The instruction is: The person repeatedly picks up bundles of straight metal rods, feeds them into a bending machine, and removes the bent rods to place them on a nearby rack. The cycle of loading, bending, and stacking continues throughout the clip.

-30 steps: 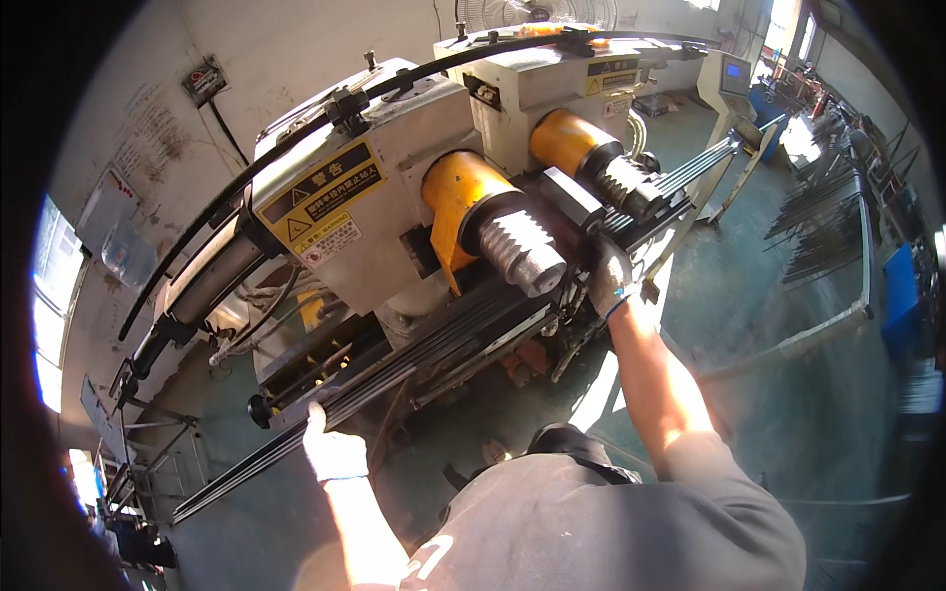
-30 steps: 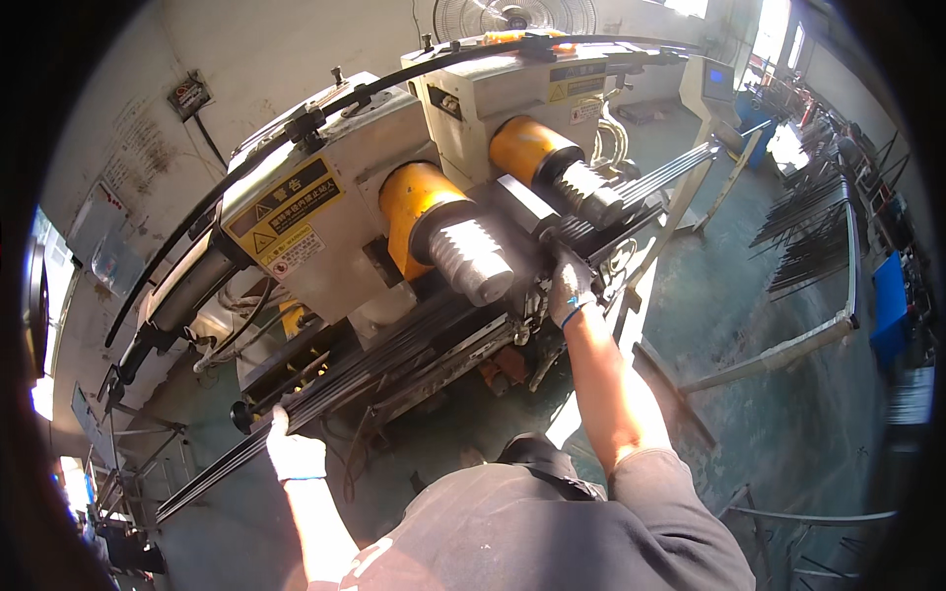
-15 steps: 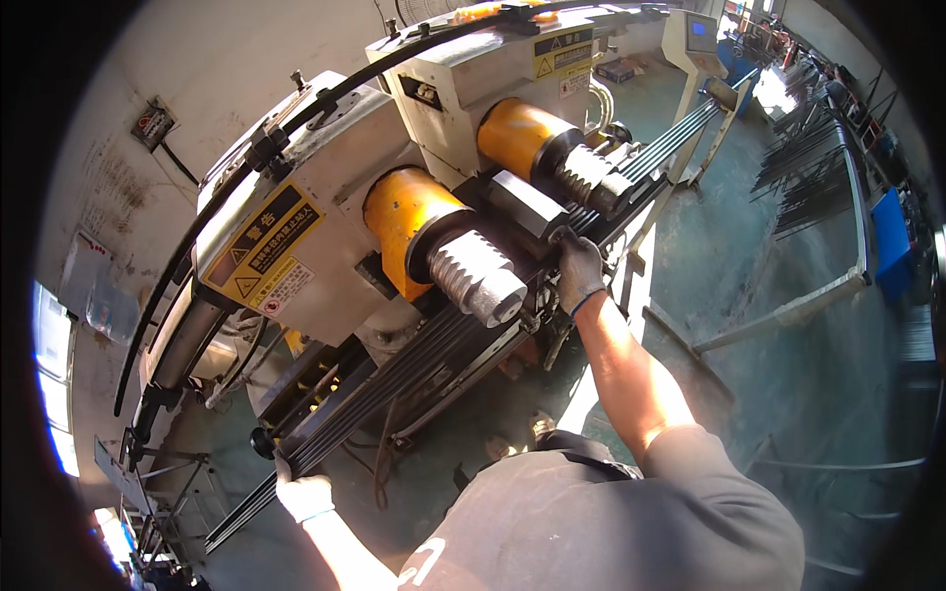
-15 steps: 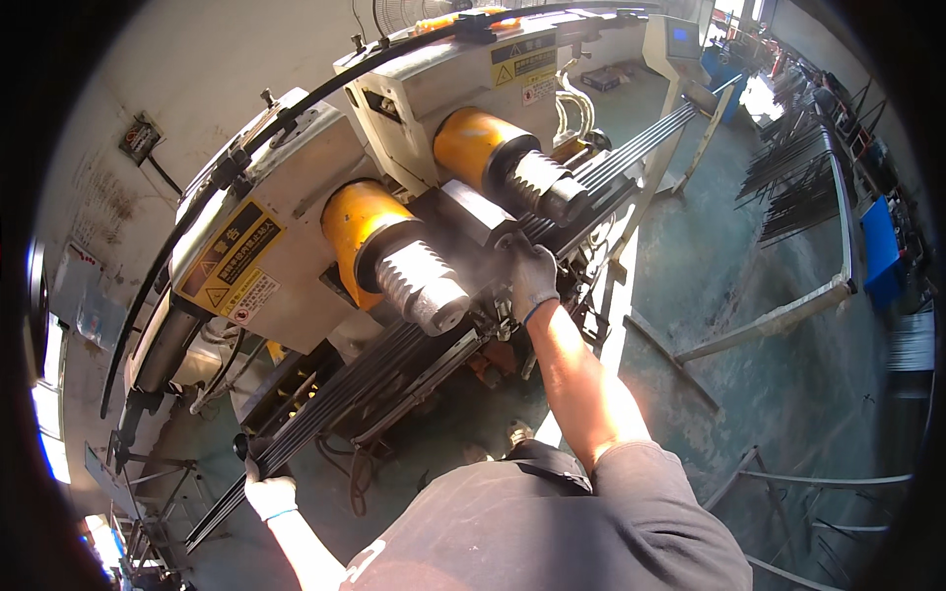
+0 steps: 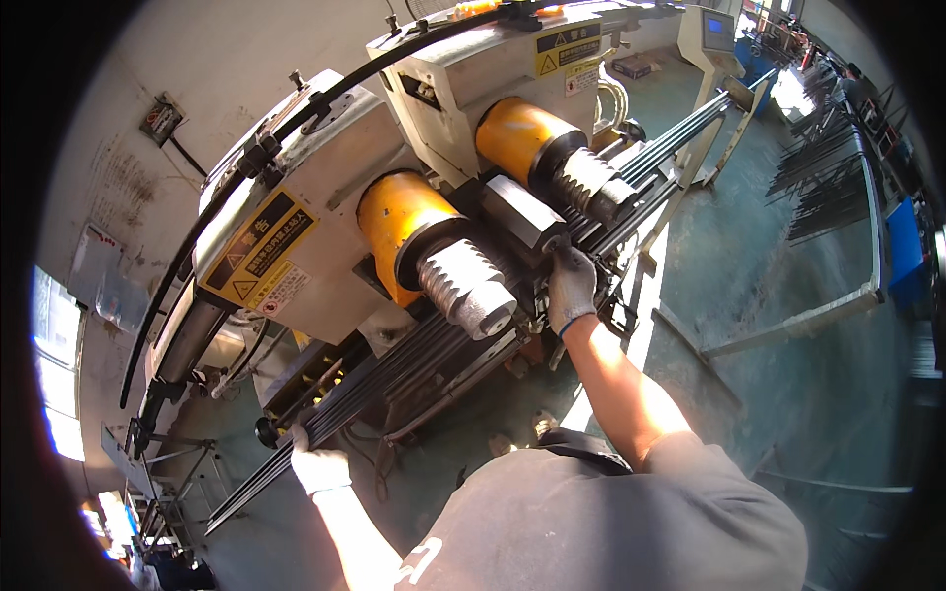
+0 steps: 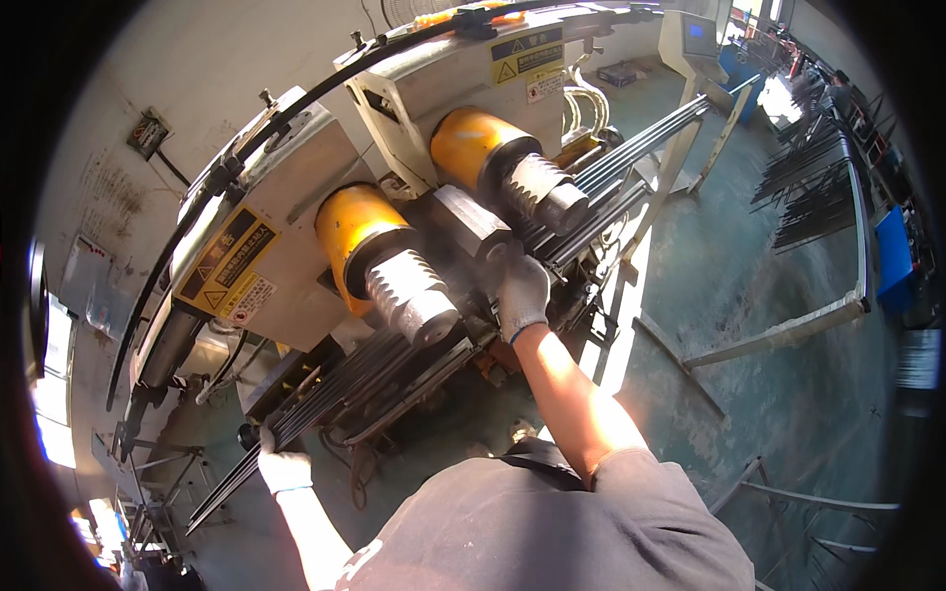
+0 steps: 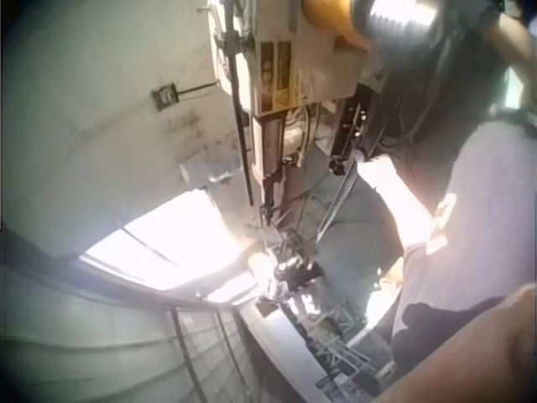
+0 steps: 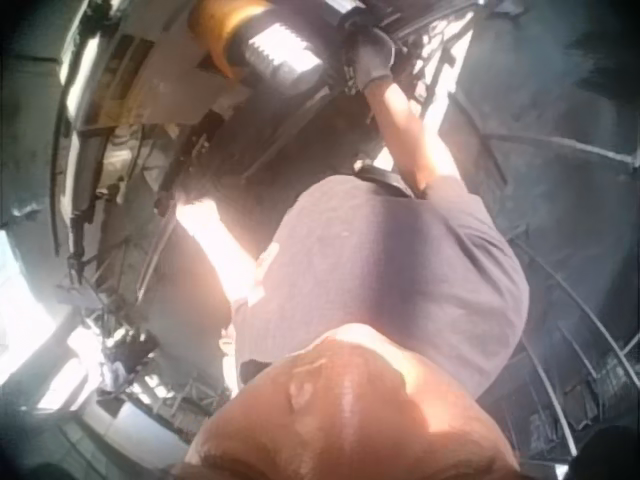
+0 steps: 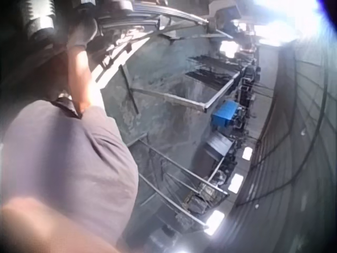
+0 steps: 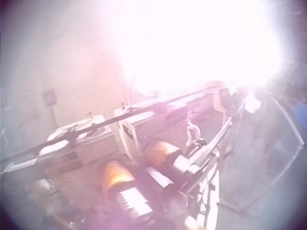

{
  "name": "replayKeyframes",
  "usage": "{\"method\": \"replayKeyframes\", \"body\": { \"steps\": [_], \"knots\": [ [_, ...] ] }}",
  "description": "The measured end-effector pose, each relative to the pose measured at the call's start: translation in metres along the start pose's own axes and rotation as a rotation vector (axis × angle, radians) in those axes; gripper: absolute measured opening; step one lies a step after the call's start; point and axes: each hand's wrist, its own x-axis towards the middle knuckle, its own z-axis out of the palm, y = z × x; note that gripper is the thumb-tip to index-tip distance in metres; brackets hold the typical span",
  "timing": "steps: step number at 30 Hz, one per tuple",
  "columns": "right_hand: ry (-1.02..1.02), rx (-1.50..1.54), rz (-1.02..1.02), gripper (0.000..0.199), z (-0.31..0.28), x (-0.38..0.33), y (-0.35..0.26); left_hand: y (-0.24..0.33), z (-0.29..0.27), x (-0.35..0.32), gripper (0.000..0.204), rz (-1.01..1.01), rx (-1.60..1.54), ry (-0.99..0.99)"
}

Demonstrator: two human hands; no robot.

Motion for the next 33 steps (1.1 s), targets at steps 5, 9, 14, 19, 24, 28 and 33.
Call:
{"method": "replayKeyframes", "body": {
  "steps": [5, 9, 14, 19, 24, 28, 33],
  "knots": [
    [-0.067, 0.137, 0.009, 0.038, 0.003, -0.023, -0.007, -0.061, -0.087, 0.057, 0.044, -0.478, -0.054, -0.098],
    [-0.075, 0.049, 0.078, 0.034, -0.020, -0.001, -0.013, -0.039, 0.068, -0.009, 0.039, -0.324, -0.140, 0.060],
    [-0.231, 0.062, 0.084, 0.012, -0.023, 0.029, 0.008, 0.005, -0.018, 0.008, 0.039, 0.011, -0.080, 0.007],
    [-0.096, 0.181, 0.147, 0.007, -0.014, 0.025, 0.014, 0.021, -0.014, -0.014, 0.033, 0.091, 0.118, -0.008],
    [-0.096, 0.129, 0.171, 0.014, -0.012, 0.016, -0.008, -0.004, -0.011, -0.009, 0.031, 0.019, -0.005, 0.168],
    [-0.071, 0.054, 0.198, 0.015, -0.008, 0.013, -0.018, -0.025, 0.019, -0.011, 0.036, 0.034, -0.020, 0.191],
    [-0.091, -0.214, 0.005, 0.035, -0.012, -0.006, -0.014, -0.043, 0.054, -0.031, 0.045, -0.034, -0.022, 0.115]
  ]
}}
